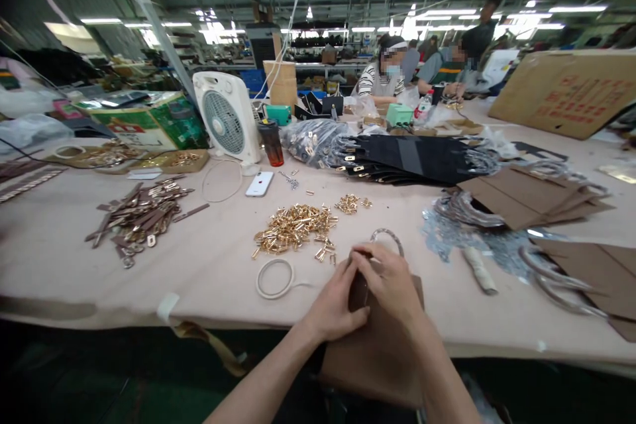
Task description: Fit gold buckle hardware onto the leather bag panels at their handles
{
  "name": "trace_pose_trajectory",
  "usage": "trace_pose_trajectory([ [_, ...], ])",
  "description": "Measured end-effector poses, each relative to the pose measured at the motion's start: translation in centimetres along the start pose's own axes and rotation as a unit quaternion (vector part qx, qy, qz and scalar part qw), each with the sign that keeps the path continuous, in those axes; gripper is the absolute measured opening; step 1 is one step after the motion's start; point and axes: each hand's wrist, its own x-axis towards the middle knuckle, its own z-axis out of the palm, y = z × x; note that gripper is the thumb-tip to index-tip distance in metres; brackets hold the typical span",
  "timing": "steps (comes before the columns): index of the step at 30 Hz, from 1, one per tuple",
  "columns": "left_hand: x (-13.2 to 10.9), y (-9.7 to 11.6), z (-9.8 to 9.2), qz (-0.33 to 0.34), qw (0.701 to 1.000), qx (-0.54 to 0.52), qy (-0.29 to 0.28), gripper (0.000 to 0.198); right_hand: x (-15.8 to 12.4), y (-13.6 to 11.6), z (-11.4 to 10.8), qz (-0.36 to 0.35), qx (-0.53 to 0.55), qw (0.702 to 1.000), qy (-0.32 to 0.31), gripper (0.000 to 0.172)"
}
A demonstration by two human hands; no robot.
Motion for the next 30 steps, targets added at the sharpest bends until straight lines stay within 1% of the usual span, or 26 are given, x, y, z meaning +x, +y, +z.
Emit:
trace_pose_trajectory([
  [1, -0.1, -0.1, 0.2, -0.006, 1.0, 0.007, 0.007, 0.103, 1.0, -0.8, 0.5, -0.032, -0.018, 0.998, -0.048, 0.023],
  [3, -0.1, -0.2, 0.6, -0.035, 0.999, 0.014, 0.018, 0.096, 3.2, -1.8, 1.6, -0.075, -0.053, 0.983, -0.157, 0.021],
  [5, -0.1, -0.4, 0.9, -0.064, 0.997, 0.022, 0.028, 0.089, 5.1, -2.1, 2.8, -0.094, -0.105, 0.957, -0.252, 0.025],
  [7, 0.0, -0.6, 1.1, -0.063, 0.997, 0.025, 0.036, 0.082, 6.7, -1.8, 4.0, -0.092, -0.174, 0.93, -0.312, 0.031],
  [9, 0.2, -0.7, 1.2, -0.04, 0.998, 0.023, 0.044, 0.07, 7.9, -1.1, 5.1, -0.081, -0.219, 0.911, -0.34, 0.033],
  [10, 0.3, -0.7, 1.2, -0.03, 0.998, 0.023, 0.051, 0.064, 8.4, -0.8, 5.6, -0.078, -0.225, 0.907, -0.347, 0.033],
  [14, 0.7, -0.7, 1.4, -0.035, 0.995, 0.045, 0.08, 0.045, 9.3, 0.4, 6.9, -0.095, -0.202, 0.909, -0.353, 0.032],
  [17, 1.1, -0.6, 1.8, -0.054, 0.992, 0.059, 0.102, 0.032, 9.1, 0.5, 6.5, -0.106, -0.197, 0.911, -0.346, 0.029],
  [19, 1.4, -0.5, 2.1, -0.067, 0.989, 0.057, 0.119, 0.026, 8.6, 0.0, 5.5, -0.105, -0.194, 0.922, -0.318, 0.023],
  [21, 1.7, -0.4, 2.4, -0.082, 0.986, 0.05, 0.133, 0.023, 7.8, -0.7, 4.3, -0.102, -0.151, 0.948, -0.261, 0.018],
  [23, 2.0, -0.4, 2.6, -0.095, 0.985, 0.05, 0.136, 0.022, 6.9, -1.4, 2.9, -0.084, -0.067, 0.979, -0.175, 0.013],
  [25, 2.4, -0.4, 2.8, -0.097, 0.984, 0.058, 0.137, 0.023, 5.9, -1.7, 1.7, -0.039, 0.03, 0.996, -0.08, 0.007],
  [26, 2.6, -0.4, 2.9, -0.095, 0.984, 0.067, 0.138, 0.023, 5.3, -1.6, 1.1, -0.008, 0.076, 0.997, -0.031, 0.006],
  [27, 2.8, -0.4, 3.0, -0.093, 0.983, 0.081, 0.139, 0.024, 4.6, -1.4, 0.5, 0.024, 0.12, 0.992, 0.015, 0.009],
  [30, 3.3, -0.6, 3.1, -0.096, 0.974, 0.165, 0.119, 0.031, 2.0, -0.4, -1.0, 0.099, 0.237, 0.958, 0.126, 0.027],
])
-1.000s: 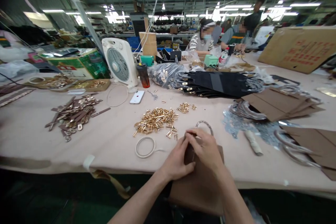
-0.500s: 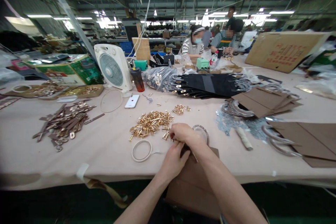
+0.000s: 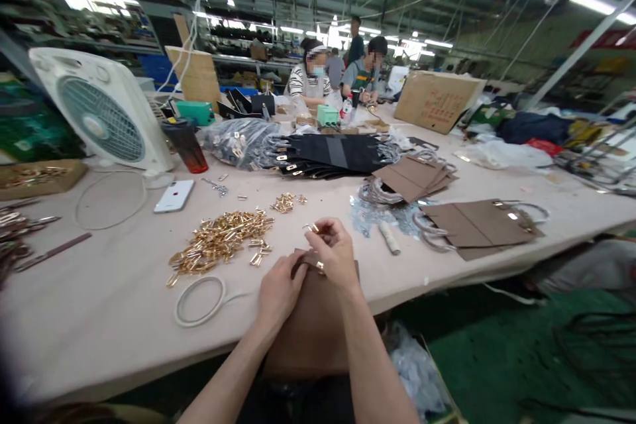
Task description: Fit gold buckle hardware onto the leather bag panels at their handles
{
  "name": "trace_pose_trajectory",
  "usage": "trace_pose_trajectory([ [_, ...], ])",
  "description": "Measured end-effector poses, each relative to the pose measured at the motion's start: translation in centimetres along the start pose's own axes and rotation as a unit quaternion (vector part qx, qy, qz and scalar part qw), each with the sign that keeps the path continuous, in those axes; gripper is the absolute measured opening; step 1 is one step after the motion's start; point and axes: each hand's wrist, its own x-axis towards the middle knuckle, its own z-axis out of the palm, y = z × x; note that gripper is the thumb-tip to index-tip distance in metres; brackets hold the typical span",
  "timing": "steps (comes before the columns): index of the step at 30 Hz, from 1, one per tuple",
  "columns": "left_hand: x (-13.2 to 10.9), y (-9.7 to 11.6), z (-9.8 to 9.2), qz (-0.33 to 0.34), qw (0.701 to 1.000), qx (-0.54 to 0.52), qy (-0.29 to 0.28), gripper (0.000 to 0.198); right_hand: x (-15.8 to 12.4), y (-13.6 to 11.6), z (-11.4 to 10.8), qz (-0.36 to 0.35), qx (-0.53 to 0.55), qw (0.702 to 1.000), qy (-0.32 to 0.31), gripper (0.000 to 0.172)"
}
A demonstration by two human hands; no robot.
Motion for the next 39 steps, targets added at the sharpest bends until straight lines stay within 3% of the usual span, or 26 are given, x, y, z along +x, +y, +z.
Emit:
trace_pose_trajectory([
  [4, 0.7, 0.1, 0.2, -0.002, 0.996, 0.083, -0.033, 0.034, -2.9, 1.7, -2.4, 0.059, 0.108, 0.989, 0.078, 0.035],
  [9, 1.5, 0.3, 0.2, -0.038, 0.998, -0.016, 0.04, 0.032, -5.4, 3.6, -2.9, 0.093, 0.167, 0.976, 0.106, 0.032],
  [12, 1.8, 0.2, 0.2, -0.102, 0.984, -0.099, 0.105, 0.033, -5.5, 4.0, -2.1, 0.101, 0.169, 0.976, 0.096, 0.031],
  [15, 1.7, -0.2, 0.0, -0.119, 0.958, -0.223, 0.14, 0.029, -5.3, 4.0, -0.8, 0.106, 0.146, 0.981, 0.074, 0.031],
  [24, 1.4, -1.0, -0.6, -0.148, 0.892, -0.407, 0.129, 0.053, -6.0, 4.1, 2.8, 0.075, 0.026, 0.993, 0.09, 0.029],
  [28, 1.3, -1.2, -0.5, -0.142, 0.896, -0.403, 0.123, 0.04, -6.3, 4.4, 2.9, 0.077, 0.009, 0.993, 0.094, 0.03],
  [39, 0.7, -2.6, 0.0, -0.11, 0.929, -0.323, 0.145, 0.038, -6.3, 4.3, 3.1, 0.063, -0.007, 0.993, 0.097, 0.03],
])
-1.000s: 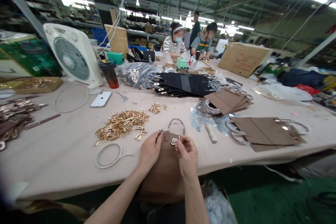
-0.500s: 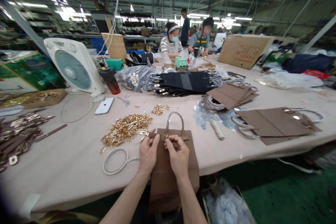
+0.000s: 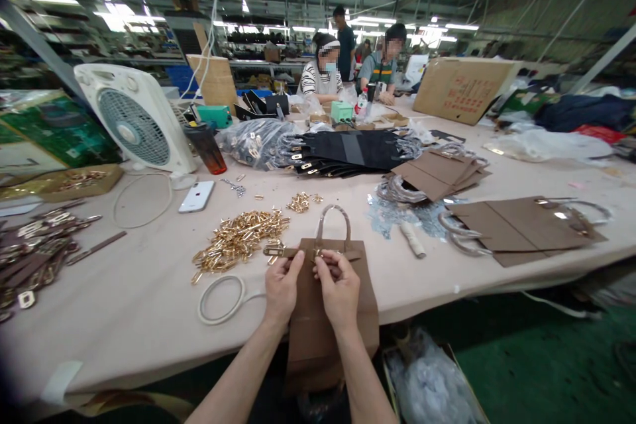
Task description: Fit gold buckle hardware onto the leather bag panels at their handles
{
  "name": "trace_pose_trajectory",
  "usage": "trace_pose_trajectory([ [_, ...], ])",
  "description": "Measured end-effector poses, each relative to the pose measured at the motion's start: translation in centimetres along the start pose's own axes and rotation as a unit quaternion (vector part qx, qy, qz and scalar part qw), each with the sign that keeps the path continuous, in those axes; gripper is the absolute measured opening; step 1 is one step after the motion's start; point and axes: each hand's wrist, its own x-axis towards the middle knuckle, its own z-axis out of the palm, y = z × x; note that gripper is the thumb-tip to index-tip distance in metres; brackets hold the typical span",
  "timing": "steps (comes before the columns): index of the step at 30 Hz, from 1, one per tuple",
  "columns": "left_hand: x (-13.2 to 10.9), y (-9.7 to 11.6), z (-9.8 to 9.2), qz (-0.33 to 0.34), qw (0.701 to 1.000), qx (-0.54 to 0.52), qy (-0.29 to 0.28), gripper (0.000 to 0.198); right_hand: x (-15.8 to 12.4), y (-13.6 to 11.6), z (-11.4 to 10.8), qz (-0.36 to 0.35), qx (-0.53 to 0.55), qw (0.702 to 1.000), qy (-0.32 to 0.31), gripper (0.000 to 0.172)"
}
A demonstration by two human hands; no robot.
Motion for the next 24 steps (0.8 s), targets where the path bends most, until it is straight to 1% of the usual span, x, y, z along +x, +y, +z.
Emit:
trace_pose_trajectory([
  [7, -0.05, 0.37, 0.05, 0.009, 0.999, -0.022, -0.022, 0.036, -0.12, 0.34, 0.22, -0.031, -0.032, 0.999, 0.002, 0.029],
  [11, -0.1, 0.35, 0.1, 0.01, 0.999, -0.026, -0.016, 0.036, -0.21, 0.4, 0.31, -0.051, -0.047, 0.998, 0.01, 0.03],
  [16, -0.17, 0.6, 0.13, 0.005, 0.999, -0.031, -0.016, 0.039, -0.38, 0.22, 0.28, -0.084, -0.091, 0.992, 0.006, 0.028],
  [24, 0.01, 0.45, 0.17, 0.008, 0.999, -0.044, -0.022, 0.039, -0.33, 0.14, 0.34, -0.082, -0.113, 0.99, 0.009, 0.029],
])
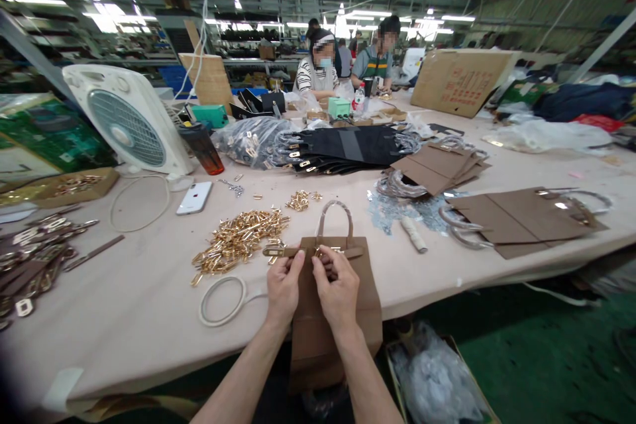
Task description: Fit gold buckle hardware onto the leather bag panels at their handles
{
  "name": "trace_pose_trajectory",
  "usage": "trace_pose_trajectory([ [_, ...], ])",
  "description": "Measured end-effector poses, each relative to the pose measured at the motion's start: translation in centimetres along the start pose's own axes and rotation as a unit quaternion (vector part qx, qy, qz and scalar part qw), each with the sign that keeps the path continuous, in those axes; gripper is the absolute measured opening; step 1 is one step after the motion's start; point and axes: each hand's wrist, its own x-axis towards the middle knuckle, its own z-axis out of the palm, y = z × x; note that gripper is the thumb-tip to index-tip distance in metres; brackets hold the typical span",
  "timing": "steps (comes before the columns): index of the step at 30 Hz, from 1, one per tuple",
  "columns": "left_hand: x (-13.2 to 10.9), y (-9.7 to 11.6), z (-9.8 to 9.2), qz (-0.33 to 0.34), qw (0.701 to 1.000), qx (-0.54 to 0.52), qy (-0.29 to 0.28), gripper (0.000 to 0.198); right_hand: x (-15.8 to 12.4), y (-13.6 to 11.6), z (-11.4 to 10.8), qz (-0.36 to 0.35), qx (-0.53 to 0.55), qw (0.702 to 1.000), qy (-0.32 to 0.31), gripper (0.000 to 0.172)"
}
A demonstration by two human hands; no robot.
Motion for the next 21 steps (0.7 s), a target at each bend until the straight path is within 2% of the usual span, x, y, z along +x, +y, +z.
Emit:
trace_pose_trajectory([
  [7, 0.0, 0.0, 0.0, 0.003, 1.0, -0.006, -0.007, 0.04, 0.2, 0.0, -0.1, -0.022, -0.017, 1.0, -0.009, 0.028],
  [13, 0.1, 0.1, 0.0, 0.006, 1.0, -0.006, -0.018, 0.033, 0.2, 0.1, -0.2, -0.024, -0.016, 0.999, -0.016, 0.028],
  [21, -0.1, 1.1, 0.2, 0.025, 0.999, 0.007, -0.036, 0.032, 0.3, 0.3, 0.0, -0.051, -0.046, 0.998, -0.014, 0.029],
])
